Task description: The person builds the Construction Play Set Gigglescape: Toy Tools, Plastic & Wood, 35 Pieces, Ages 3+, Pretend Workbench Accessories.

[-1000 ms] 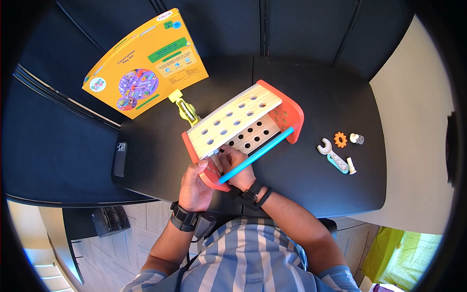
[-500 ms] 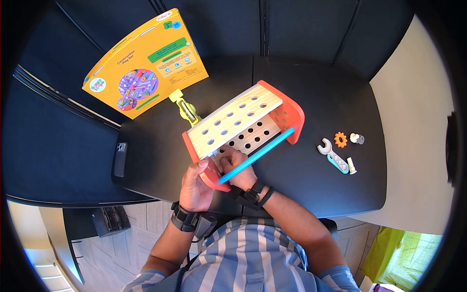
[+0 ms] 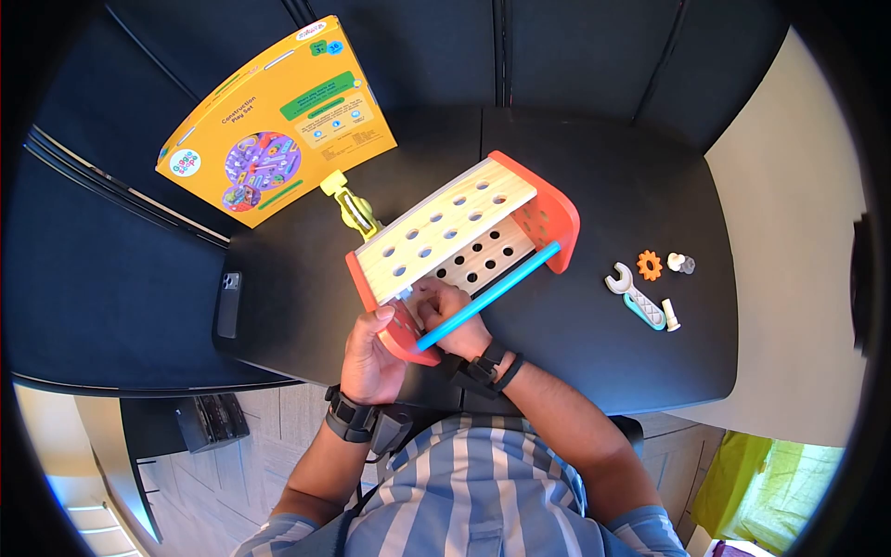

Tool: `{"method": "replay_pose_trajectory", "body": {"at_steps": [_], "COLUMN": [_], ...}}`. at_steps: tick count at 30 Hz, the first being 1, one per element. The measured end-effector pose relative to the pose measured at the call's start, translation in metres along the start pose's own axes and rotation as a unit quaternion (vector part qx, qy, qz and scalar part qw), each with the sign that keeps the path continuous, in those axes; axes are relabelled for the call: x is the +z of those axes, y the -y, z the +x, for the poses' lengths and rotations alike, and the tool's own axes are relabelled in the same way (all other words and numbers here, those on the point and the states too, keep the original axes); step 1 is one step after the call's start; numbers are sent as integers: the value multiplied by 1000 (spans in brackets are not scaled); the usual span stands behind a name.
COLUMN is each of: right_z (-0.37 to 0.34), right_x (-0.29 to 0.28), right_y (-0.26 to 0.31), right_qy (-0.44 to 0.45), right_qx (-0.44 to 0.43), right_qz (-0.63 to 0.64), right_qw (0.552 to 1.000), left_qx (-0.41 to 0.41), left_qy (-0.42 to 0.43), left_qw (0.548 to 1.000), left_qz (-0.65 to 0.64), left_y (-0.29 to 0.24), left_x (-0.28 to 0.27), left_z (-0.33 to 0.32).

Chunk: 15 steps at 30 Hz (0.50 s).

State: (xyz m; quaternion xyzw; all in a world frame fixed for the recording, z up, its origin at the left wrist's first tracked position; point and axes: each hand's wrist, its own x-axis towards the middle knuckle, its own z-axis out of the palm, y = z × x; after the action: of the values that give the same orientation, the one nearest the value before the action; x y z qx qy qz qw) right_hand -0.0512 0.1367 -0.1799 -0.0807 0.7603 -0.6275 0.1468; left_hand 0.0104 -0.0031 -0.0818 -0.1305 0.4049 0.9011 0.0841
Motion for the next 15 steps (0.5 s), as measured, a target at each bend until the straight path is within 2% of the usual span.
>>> {"method": "replay_pose_trajectory", "body": {"at_steps": [2, 6, 9, 11, 15], "right_z": [0, -1, -3, -2, -1], "right_x": [4, 4, 2, -1, -1], "right_y": [-5, -4, 3, 5, 0], "right_qy": [-77, -77, -83, -23, 27], "right_qx": [-33, -12, -43, -10, -11], "right_qz": [-52, -34, -14, -23, -19], "right_qw": [995, 996, 996, 999, 999], "left_qx": [5, -4, -5, -1, 9], "left_qy": [-1, -1, 0, 6, 1], "left_qw": [1000, 1000, 1000, 1000, 1000], "left_qz": [4, 7, 13, 9, 15], "left_y": [1, 0, 1, 1, 1], "left_x": [2, 1, -1, -1, 2], "left_z": [0, -1, 0, 0, -1]}}
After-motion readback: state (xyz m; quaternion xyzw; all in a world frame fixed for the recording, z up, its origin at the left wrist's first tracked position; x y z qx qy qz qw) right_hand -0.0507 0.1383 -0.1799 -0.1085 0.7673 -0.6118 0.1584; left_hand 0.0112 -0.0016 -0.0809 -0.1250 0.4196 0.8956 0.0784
